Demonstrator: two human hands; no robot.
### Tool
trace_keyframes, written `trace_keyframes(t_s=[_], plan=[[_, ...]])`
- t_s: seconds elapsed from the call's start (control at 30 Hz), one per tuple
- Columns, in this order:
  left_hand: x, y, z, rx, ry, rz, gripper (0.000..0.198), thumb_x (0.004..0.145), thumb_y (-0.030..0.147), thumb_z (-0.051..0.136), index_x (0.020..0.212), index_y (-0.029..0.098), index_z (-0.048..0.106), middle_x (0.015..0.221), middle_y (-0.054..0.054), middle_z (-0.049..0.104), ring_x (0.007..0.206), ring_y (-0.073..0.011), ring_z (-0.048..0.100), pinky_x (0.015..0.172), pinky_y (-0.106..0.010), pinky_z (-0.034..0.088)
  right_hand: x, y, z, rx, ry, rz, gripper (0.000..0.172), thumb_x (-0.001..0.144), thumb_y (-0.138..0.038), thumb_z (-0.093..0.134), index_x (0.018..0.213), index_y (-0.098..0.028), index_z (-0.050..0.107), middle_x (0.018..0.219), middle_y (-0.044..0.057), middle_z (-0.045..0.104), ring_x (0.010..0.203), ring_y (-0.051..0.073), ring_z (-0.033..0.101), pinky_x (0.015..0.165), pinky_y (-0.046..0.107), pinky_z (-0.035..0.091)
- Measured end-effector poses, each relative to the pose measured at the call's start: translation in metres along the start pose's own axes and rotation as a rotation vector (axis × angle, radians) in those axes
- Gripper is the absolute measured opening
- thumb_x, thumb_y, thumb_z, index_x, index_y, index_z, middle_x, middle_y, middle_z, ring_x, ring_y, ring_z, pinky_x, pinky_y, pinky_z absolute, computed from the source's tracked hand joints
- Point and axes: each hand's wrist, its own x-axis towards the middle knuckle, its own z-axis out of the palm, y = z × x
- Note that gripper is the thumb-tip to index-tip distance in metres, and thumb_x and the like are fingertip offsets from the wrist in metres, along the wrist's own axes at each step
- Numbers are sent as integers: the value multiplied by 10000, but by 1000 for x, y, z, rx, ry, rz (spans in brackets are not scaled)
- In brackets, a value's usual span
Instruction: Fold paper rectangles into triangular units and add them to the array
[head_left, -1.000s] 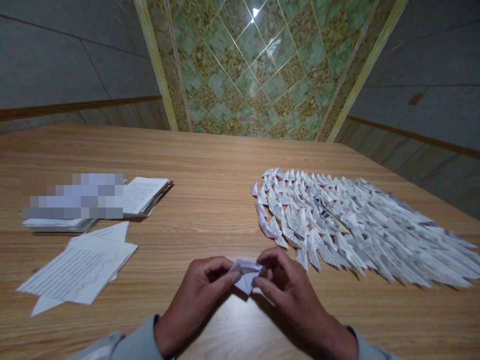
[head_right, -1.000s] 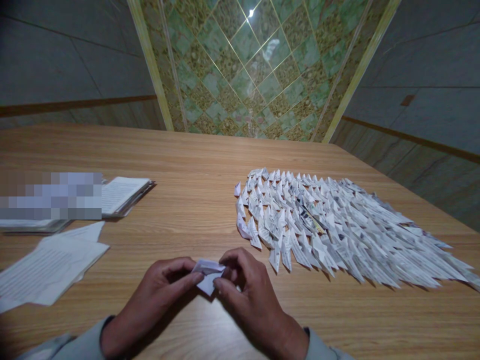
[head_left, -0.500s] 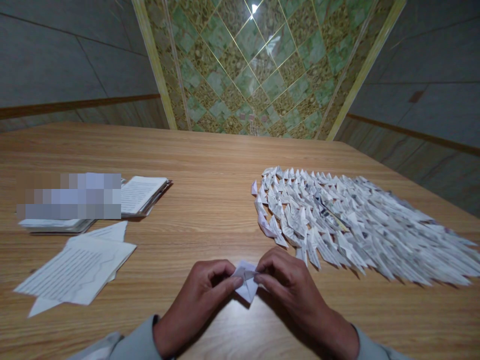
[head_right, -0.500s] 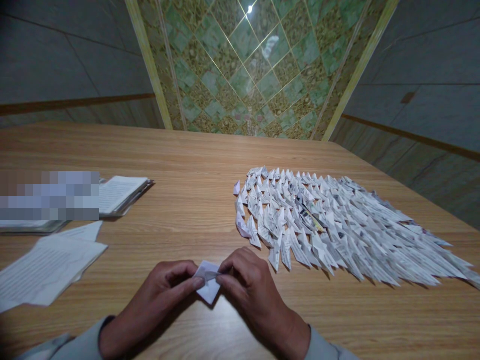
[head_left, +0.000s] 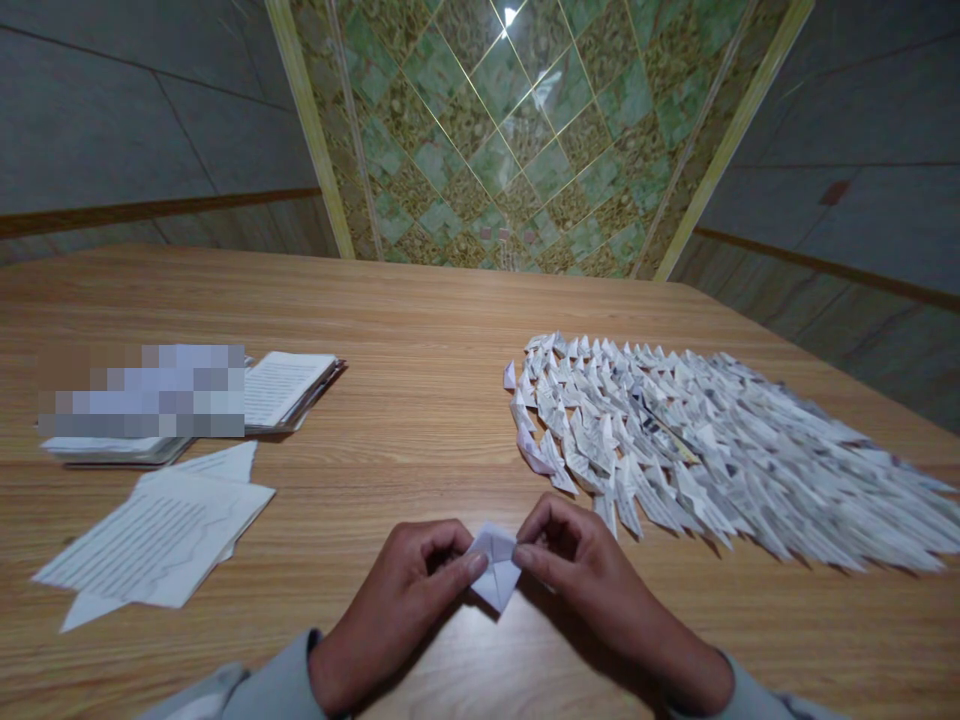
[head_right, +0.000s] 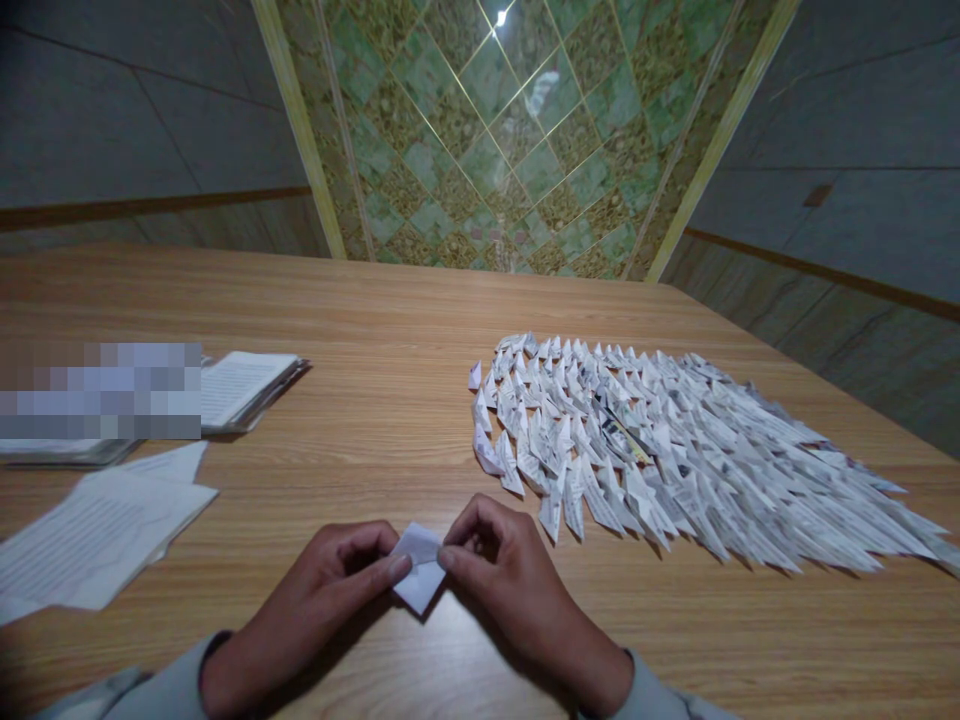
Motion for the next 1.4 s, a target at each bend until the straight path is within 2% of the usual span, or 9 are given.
trace_keyframes(t_s=[0.13,0.37,0.5,0.6,0.83,1.0,1.17,1.3,1.4], plan=[[0,-2,-1,-54,-47,-22,381,863,479,647,695,137,643,662,-23,601,636,-164,520,607,-282,393,0,-1,-2,63,-3,2,236,829,-361,721,832,-200,548,703,-45,519,638,128,444,578,251,336],[0,4,2,-5,-131,-17,290,856,409,653,782,130,683,721,-17,603,687,-169,527,633,-273,396,1,-3,-2,-70,-2,-21,167,840,-310,677,794,-187,574,659,-48,508,612,123,435,562,245,328],[-1,4,3,-2,-80,-43,349,855,438,639,674,140,644,630,10,534,621,-144,463,581,-258,352,-1,-3,1,-108,-58,-10,150,868,-314,673,851,-173,624,712,-22,580,657,133,500,596,245,371],[-1,3,2,-81,-41,-66,367,848,464,640,679,137,641,633,0,548,616,-145,459,579,-266,355,-2,-3,1,-121,-66,-8,162,848,-304,703,921,-168,655,743,-16,607,668,133,516,599,241,380],[0,-1,1,-94,-44,-68,395,849,492,648,702,125,652,653,-20,580,626,-158,495,590,-282,382,0,-5,-1,-305,-47,-69,119,827,-263,696,768,-160,708,672,-9,617,624,135,520,579,247,366],[0,1,0,-41,-50,-44,394,866,487,628,696,132,647,646,-9,564,627,-159,497,594,-279,382,-2,-4,-2,-378,-51,-162,242,920,-309,622,730,-166,669,675,-5,610,640,137,530,604,253,360],[-1,5,0,-48,-55,9,389,885,474,630,679,144,623,644,6,541,631,-146,475,592,-267,370,-3,0,-3,-195,-93,-80,354,962,-444,595,751,-162,634,681,-12,576,645,131,487,591,245,342],[0,3,1,-177,-50,-15,354,879,462,669,751,132,658,686,-8,600,649,-148,517,606,-264,404,0,5,-5,10,-91,4,394,925,-526,645,792,-155,641,728,7,603,679,139,503,622,254,368],[0,1,2,-271,0,-24,319,868,453,705,807,145,649,689,0,621,634,-144,548,593,-254,425,0,6,-2,29,-91,9,395,900,-553,666,856,-161,654,758,3,599,702,140,501,640,255,371]])
